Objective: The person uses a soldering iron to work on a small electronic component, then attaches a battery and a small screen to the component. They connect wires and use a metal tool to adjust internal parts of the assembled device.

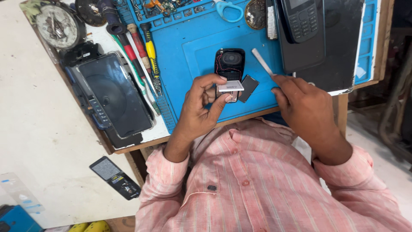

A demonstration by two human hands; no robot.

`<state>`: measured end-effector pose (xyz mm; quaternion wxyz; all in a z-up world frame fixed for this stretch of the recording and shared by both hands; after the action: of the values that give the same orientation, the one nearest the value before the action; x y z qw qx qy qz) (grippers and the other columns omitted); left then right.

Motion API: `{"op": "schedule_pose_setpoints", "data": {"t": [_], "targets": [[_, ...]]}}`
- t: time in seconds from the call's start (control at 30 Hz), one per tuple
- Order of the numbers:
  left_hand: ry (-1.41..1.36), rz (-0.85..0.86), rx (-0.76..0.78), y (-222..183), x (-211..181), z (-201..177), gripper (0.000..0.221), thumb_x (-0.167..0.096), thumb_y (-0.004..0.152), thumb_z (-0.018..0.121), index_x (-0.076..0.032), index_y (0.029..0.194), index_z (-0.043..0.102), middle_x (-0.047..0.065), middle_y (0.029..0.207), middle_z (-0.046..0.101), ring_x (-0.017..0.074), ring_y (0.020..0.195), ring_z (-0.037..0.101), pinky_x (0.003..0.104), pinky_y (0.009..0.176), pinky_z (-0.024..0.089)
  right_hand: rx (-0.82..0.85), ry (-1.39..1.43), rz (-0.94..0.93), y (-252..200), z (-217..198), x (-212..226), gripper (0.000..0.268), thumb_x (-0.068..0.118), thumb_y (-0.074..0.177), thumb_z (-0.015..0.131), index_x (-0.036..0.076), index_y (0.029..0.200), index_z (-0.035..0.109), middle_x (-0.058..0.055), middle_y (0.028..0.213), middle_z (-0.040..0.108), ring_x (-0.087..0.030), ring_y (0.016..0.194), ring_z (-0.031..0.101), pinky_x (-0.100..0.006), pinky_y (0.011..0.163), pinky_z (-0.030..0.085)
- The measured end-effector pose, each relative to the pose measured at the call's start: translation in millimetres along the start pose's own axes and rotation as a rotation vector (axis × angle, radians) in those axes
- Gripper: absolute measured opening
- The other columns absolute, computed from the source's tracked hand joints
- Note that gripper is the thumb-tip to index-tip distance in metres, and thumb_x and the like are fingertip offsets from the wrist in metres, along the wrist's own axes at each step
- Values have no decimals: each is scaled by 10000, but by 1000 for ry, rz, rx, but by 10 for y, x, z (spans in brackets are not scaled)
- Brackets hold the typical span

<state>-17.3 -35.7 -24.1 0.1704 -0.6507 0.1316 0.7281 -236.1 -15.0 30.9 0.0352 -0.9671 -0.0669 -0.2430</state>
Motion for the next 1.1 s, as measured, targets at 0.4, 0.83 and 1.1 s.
{"op": "schedule_pose_setpoints", "data": {"t": [0.4,0.83,1.1], "targets": [[-273,6,-15,-51,-29,-1,394,105,1068,575,-54,1364,370,198,1296,629,295,1186,723,357,989,621,-150,84,145,-67,194,-223,195,63,947,714,63,1141,732,-106,954,707,-278,728,680,-399,628,537],[-1,25,-57,-73,28,-7,367,94,1056,608,-37,1354,439,150,1225,650,191,1125,713,303,957,601,-230,1062,151,5,62,-391,83,14,1059,630,-60,1028,610,-118,1019,661,-126,759,642,-229,650,532],[141,35,-36,-46,-40,-4,352,80,1048,616,-45,1338,460,138,1130,714,159,1065,732,265,890,579,-318,1217,-85,241,366,-46,254,-6,1107,663,16,1253,456,-205,1036,706,-253,954,775,-321,788,685]]}}
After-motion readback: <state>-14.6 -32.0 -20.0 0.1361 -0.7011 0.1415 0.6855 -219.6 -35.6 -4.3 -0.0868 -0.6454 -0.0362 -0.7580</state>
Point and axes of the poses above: each hand's wrist, its own y-axis towards the middle knuckle, its own z-axis out of the palm, x = y × z, the point moved 6 cm from there along y, towards the middle knuckle
